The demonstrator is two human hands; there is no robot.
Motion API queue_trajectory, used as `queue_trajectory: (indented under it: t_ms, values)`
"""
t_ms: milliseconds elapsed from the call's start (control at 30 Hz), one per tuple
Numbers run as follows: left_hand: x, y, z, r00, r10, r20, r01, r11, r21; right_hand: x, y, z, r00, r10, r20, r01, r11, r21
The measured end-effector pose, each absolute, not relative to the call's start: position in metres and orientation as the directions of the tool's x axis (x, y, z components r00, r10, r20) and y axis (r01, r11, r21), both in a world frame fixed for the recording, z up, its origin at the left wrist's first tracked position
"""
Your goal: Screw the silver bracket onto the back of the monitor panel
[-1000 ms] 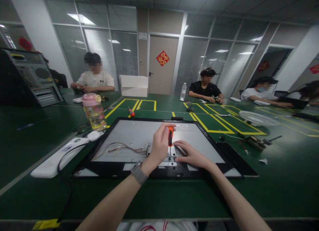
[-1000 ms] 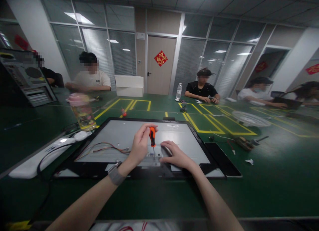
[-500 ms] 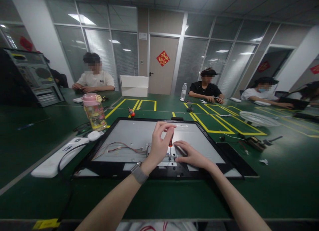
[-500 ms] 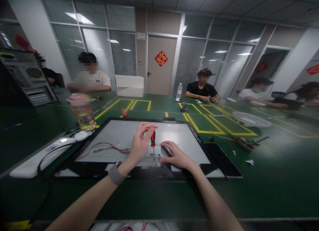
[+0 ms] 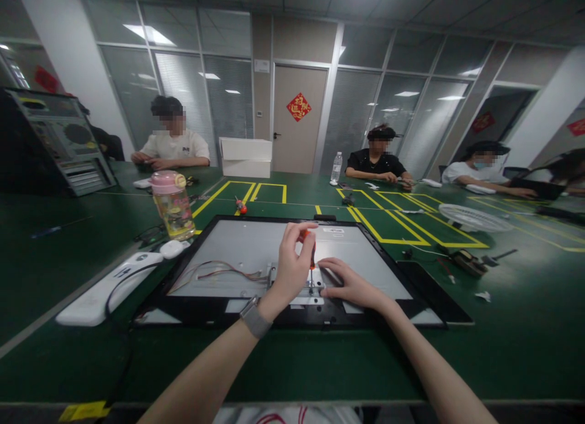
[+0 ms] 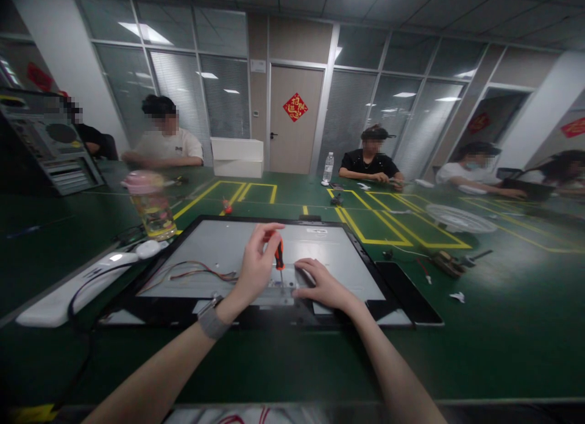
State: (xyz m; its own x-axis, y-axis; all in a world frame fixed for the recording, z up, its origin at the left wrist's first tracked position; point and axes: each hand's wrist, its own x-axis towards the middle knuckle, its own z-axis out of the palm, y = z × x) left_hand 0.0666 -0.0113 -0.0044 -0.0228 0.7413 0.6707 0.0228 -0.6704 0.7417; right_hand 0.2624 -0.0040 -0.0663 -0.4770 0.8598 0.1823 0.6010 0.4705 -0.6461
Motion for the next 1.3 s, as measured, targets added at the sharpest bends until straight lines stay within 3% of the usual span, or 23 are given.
queue_trajectory:
  t_ms: [100,300,467,667,900,1133,1300]
  values:
    - [0.0660,-0.0102,-0.0063,-0.004,0.791,0.612,-0.031,-0.612,0.790,0.2622,-0.0042,-0.0655,-0.483,0.857,0.177,0.601,0.472,-0.644]
    - [0.0653,-0.0108,-0.0039,-0.040,0.718,0.695,0.064,-0.692,0.719,0.2625,-0.0036,-0.0665,-0.484,0.852,0.197,0.600,0.487,-0.634]
    - [0.0644,-0.0090,-0.0043,0.010,0.785,0.620,-0.032,-0.619,0.784,0.2632,-0.0029,-0.0671,-0.487,0.853,0.188,0.610,0.486,-0.626]
    - [0.0651,-0.0069,-0.0059,-0.044,0.728,0.684,0.064,-0.681,0.729,0.2628,-0.0032,-0.0672,-0.489,0.851,0.194,0.601,0.489,-0.633]
    - [0.0662,-0.0081,-0.0075,0.073,0.802,0.593,-0.096,-0.586,0.804,0.2636,-0.0027,-0.0692,-0.481,0.855,0.194,0.602,0.483,-0.636]
    - [0.0659,-0.0094,-0.0062,-0.023,0.730,0.683,0.076,-0.680,0.729,0.2633,-0.0033,-0.0675,-0.482,0.854,0.195,0.602,0.484,-0.635]
    - [0.0646,-0.0090,-0.0044,0.080,0.761,0.644,-0.035,-0.643,0.765,0.2628,-0.0033,-0.0668,-0.485,0.853,0.192,0.604,0.485,-0.633]
